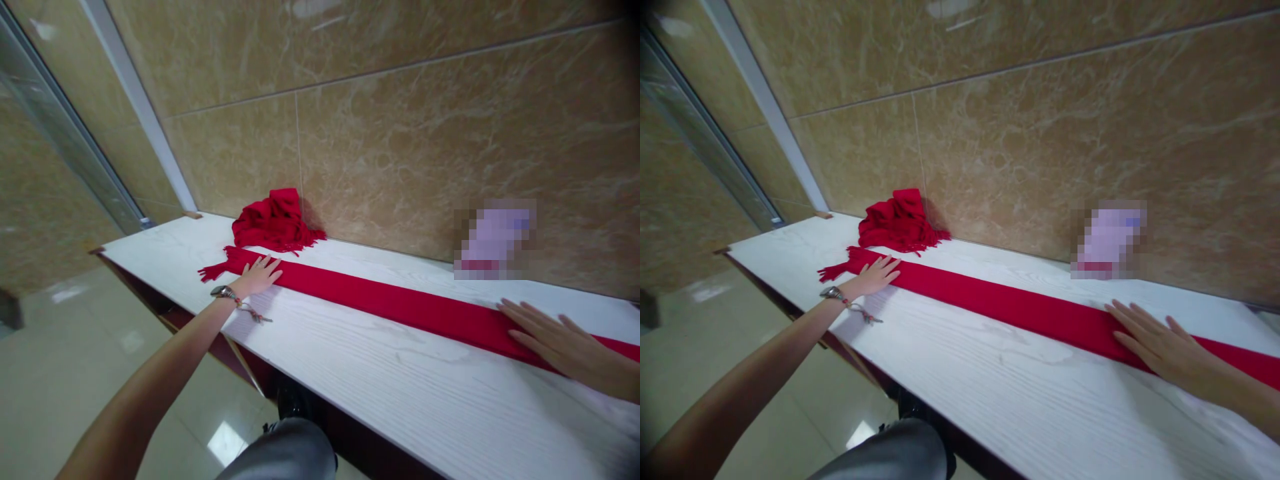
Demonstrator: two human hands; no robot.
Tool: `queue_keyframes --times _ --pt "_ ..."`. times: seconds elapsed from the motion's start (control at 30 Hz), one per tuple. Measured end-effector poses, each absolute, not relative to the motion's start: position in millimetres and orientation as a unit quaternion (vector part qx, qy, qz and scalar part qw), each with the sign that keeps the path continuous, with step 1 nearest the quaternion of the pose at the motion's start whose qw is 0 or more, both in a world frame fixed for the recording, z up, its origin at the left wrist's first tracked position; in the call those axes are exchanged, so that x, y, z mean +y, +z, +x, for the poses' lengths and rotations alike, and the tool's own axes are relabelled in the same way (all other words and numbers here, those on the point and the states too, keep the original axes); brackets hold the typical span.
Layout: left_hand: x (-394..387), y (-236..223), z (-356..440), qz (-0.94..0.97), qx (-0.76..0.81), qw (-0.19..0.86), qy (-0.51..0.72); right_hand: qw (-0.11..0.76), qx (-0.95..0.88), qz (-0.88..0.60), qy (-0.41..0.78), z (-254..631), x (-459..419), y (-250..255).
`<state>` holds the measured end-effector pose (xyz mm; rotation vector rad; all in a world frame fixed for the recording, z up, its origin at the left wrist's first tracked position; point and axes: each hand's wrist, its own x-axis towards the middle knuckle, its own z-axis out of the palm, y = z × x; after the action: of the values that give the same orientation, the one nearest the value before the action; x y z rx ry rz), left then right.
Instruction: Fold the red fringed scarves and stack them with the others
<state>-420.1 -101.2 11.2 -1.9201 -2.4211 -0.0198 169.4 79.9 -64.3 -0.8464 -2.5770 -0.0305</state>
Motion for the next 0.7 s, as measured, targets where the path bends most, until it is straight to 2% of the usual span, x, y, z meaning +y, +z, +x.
queue_keyframes --times 0.07,0.17,0.3,0.5,0.7 --pt "-95 15 -395 -0.647 -0.762 0.037 -0.013 0.166 -0.926 -0.338 -0.010 116 66 -36" --pt "-85 16 -356 -0.700 -0.713 0.035 -0.020 0.108 -0.956 -0.272 0.031 3 38 3" --pt "-78 11 -341 -0.730 -0.683 0.025 -0.006 0.079 -0.977 -0.189 0.066 -107 13 12" --pt "-100 6 -435 -0.659 -0.749 0.066 0.012 0.078 -0.979 -0.177 0.064 -121 12 -7" --pt "-125 29 -523 -0.564 -0.821 0.087 0.033 0.105 -0.976 -0.181 0.067 -119 13 -9"
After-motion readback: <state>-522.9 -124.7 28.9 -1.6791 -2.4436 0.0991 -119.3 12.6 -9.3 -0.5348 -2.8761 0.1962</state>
